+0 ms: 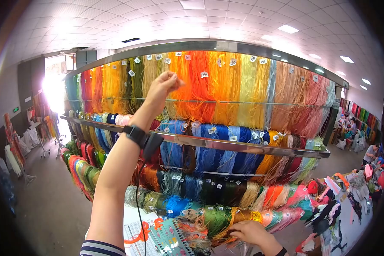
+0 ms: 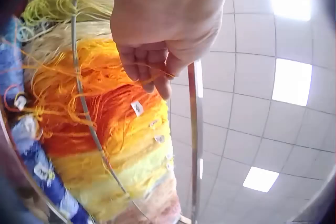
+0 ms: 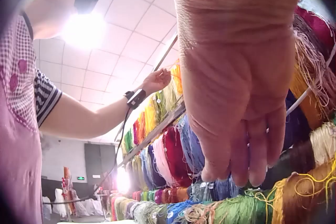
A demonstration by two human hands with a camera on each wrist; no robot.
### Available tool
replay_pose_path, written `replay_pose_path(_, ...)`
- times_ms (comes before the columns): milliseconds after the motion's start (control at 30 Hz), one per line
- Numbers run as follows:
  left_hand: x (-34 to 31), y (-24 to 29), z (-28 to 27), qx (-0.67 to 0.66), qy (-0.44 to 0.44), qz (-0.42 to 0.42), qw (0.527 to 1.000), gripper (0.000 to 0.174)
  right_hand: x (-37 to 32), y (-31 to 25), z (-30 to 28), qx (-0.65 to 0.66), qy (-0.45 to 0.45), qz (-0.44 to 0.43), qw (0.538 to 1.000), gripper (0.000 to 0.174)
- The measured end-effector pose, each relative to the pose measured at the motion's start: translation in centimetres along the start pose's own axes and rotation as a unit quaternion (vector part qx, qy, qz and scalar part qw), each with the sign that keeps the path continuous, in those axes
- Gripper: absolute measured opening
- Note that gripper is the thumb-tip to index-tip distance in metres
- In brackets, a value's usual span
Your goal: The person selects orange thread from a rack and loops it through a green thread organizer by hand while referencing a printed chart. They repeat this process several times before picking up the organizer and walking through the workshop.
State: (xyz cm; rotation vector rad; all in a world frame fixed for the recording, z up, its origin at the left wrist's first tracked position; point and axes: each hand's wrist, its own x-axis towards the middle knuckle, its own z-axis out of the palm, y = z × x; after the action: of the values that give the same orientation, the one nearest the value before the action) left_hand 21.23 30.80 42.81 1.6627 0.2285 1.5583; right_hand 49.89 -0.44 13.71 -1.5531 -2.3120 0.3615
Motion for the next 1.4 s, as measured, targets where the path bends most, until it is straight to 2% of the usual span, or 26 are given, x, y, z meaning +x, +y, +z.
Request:
replay_pose_path(33,-1.7,0.4,0.6,-0.001,0.001,-0.001,1.000,0.017,0.6,-0.1,-0.2,-0.001,-0.001,0.001,1.000,0.027)
replay_pose_path(100,-5.6,1.2,1.9,0.083,-0.054,0.019,0.995,0.018,2.2,-0.4,-1.1,0.066,0.087,-0.040,0.993,0.025)
replay_pose_path(167,-10.0,0.9,3.8,0.130,-0.077,0.030,0.988,0.017,4.4,-2.3,-3.2,0.169,0.199,-0.036,0.965,0.022)
replay_pose_path(200,-12.3,0.6,4.7,0.165,-0.073,0.019,0.983,0.017,5.5,-3.1,-4.6,0.252,0.211,-0.031,0.944,0.023)
replay_pose_path(300,-19.7,-0.2,8.3,0.243,-0.094,0.000,0.965,0.016,9.5,-6.0,-7.5,0.467,0.269,-0.068,0.839,0.031)
replay_pose_path(367,-24.3,-2.0,10.2,0.264,-0.155,0.046,0.951,0.013,11.7,-7.6,-8.7,0.606,0.252,-0.079,0.750,0.033)
replay_pose_path(433,-28.4,-2.7,11.7,0.235,-0.197,-0.008,0.952,0.010,11.7,-8.4,-9.8,0.655,0.170,-0.035,0.735,0.028)
replay_pose_path(533,-32.0,-3.0,12.3,0.159,-0.222,-0.083,0.959,0.013,10.7,-7.9,-8.5,0.645,0.186,0.009,0.741,0.017)
replay_pose_path(633,-32.6,-2.9,11.0,0.171,-0.225,-0.152,0.947,0.013,8.4,-7.4,-7.0,0.621,0.221,0.031,0.752,0.014)
replay_pose_path(733,-32.7,-3.9,9.2,0.280,-0.239,-0.007,0.930,0.011,4.8,-6.3,-5.8,0.598,0.221,0.070,0.767,0.011)
replay_pose_path(767,-32.4,-3.8,8.8,0.308,-0.237,0.061,0.919,0.011,3.3,-5.7,-4.9,0.579,0.221,0.085,0.780,0.010)
replay_pose_path(800,-32.1,-3.8,8.2,0.311,-0.236,0.060,0.919,0.011,1.8,-5.2,-3.7,0.558,0.236,0.103,0.789,0.010)
replay_pose_path(867,-31.1,-3.8,6.9,0.413,-0.307,0.098,0.852,0.010,-2.1,-3.0,-1.4,0.499,0.280,0.150,0.806,0.011)
replay_pose_path(933,-29.1,-4.1,5.0,0.429,-0.312,0.084,0.844,0.008,-6.5,0.0,0.5,0.424,0.363,0.222,0.799,0.012)
replay_pose_path(1000,-26.6,-4.1,2.4,0.428,-0.289,0.043,0.855,0.011,-14.1,7.0,3.4,0.243,0.426,0.305,0.816,0.009)
replay_pose_path(1033,-24.9,-4.2,0.8,0.413,-0.303,0.011,0.859,0.012,-18.2,10.0,4.4,0.289,0.458,0.339,0.769,0.010)
replay_pose_path(1067,-23.1,-3.2,-0.1,0.338,-0.281,-0.144,0.887,0.012,-24.2,16.5,7.4,0.225,0.505,0.352,0.756,0.011)
replay_pose_path(1100,-21.1,-3.6,-1.5,0.408,-0.242,-0.034,0.880,0.016,-28.7,18.5,8.2,0.165,0.544,0.413,0.712,0.010)
replay_pose_path(1133,-18.6,-2.8,-2.1,0.516,-0.186,0.054,0.834,0.017,-31.7,18.5,8.2,0.241,0.597,0.452,0.618,0.010)
replay_pose_path(1167,-15.8,-2.1,-2.4,0.535,-0.120,0.057,0.835,0.019,-34.6,20.2,9.3,0.221,0.625,0.435,0.610,0.017)
replay_pose_path(1200,-12.3,-2.2,-2.9,0.486,-0.073,0.097,0.866,0.020,-40.9,26.2,12.9,0.266,0.619,0.382,0.633,0.014)
replay_pose_path(1233,-9.4,-1.0,-2.3,0.403,-0.029,0.097,0.910,0.023,-40.0,23.4,11.3,0.352,0.599,0.421,0.583,0.017)
replay_pose_path(1267,-5.8,-1.8,-2.6,0.348,0.012,0.087,0.933,0.024,-39.5,19.8,9.6,0.353,0.599,0.418,0.585,0.017)
replay_pose_path(1300,-3.0,-1.4,-1.9,0.390,0.041,0.096,0.915,0.026,-32.8,9.5,4.6,0.433,0.498,0.517,0.546,0.011)
replay_pose_path(1367,2.5,-1.6,-0.8,0.467,0.092,0.106,0.873,0.029,-26.6,2.5,1.4,0.471,0.489,0.495,0.543,0.007)
replay_pose_path(1400,4.7,-2.4,-0.4,0.503,0.114,0.106,0.850,0.031,-25.5,1.6,0.8,0.507,0.478,0.475,0.538,0.006)
